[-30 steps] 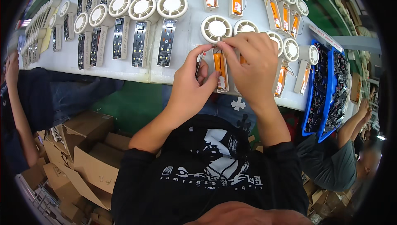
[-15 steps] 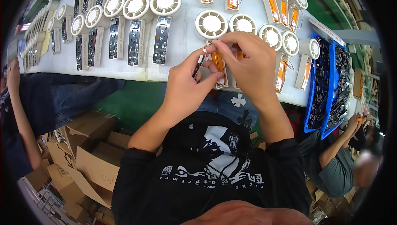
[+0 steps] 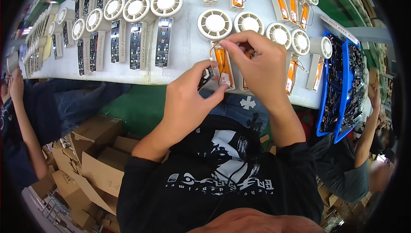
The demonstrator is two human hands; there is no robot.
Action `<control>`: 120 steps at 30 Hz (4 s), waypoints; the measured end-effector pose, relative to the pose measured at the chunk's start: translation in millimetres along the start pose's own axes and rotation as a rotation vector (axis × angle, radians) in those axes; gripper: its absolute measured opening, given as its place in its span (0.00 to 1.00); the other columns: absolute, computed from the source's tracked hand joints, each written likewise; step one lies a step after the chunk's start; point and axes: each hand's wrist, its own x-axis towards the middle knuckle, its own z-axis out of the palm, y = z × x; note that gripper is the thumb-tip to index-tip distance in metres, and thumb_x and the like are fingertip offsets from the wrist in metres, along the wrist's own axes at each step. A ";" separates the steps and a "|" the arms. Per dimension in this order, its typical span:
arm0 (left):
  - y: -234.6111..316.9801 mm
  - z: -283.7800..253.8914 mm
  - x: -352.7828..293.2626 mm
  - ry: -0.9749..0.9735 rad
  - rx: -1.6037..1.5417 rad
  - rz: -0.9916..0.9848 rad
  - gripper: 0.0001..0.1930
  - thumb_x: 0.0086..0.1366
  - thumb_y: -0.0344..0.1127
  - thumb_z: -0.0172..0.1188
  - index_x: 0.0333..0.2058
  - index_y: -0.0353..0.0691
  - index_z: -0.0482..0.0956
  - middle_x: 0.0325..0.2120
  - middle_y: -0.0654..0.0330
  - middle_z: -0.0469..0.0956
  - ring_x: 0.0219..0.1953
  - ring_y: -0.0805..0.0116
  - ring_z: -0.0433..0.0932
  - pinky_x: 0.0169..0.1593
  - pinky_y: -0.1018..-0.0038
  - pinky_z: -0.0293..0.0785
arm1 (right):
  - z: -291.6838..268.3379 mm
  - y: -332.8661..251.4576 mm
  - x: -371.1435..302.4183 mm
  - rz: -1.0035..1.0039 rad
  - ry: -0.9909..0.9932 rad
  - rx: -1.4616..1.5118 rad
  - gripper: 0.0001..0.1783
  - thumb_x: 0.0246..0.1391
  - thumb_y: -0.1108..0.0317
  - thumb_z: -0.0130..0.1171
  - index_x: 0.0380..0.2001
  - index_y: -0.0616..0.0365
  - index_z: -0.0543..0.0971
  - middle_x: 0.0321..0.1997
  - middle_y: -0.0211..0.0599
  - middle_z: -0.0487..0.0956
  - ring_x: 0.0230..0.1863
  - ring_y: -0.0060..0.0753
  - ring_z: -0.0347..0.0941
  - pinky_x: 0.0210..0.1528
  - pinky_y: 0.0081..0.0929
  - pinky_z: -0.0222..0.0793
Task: Manually assemble handheld fans by attaching components and applying adhesive labels.
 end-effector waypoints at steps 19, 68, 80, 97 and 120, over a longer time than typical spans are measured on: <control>-15.8 25.0 24.4 0.178 -0.120 0.117 0.14 0.56 0.24 0.70 0.41 0.36 0.80 0.33 0.56 0.80 0.28 0.69 0.77 0.33 0.74 0.73 | -3.8 11.1 4.0 -0.162 -0.055 -0.043 0.06 0.52 0.73 0.70 0.32 0.62 0.84 0.26 0.32 0.83 0.24 0.18 0.76 0.27 0.17 0.71; -40.2 14.9 20.8 -0.038 -0.978 -0.212 0.18 0.73 0.30 0.56 0.59 0.30 0.74 0.44 0.54 0.82 0.41 0.71 0.81 0.49 0.74 0.79 | 4.8 18.5 9.4 -0.594 -0.063 -0.356 0.10 0.48 0.74 0.68 0.36 0.57 0.82 0.34 0.31 0.81 0.35 0.36 0.74 0.39 0.33 0.66; -37.4 18.2 20.6 0.013 -0.897 -0.204 0.18 0.69 0.27 0.62 0.56 0.29 0.76 0.38 0.57 0.83 0.32 0.77 0.79 0.38 0.79 0.77 | 0.5 17.1 9.1 -0.648 -0.107 -0.474 0.08 0.48 0.73 0.68 0.33 0.58 0.80 0.31 0.32 0.78 0.34 0.35 0.73 0.38 0.33 0.63; -43.6 9.1 20.8 -0.136 -0.846 -0.274 0.18 0.68 0.32 0.64 0.53 0.30 0.79 0.26 0.65 0.80 0.26 0.83 0.72 0.30 0.84 0.68 | -23.9 17.2 47.0 -0.788 -0.458 -0.349 0.14 0.44 0.75 0.68 0.38 0.57 0.83 0.32 0.32 0.79 0.36 0.38 0.75 0.44 0.34 0.70; -40.0 12.2 15.7 -0.140 -0.781 -0.224 0.15 0.70 0.31 0.61 0.53 0.34 0.77 0.41 0.60 0.79 0.33 0.79 0.77 0.36 0.80 0.74 | -15.5 -5.5 56.9 -0.218 -0.587 0.031 0.09 0.54 0.76 0.64 0.40 0.60 0.83 0.34 0.39 0.81 0.35 0.36 0.78 0.38 0.28 0.74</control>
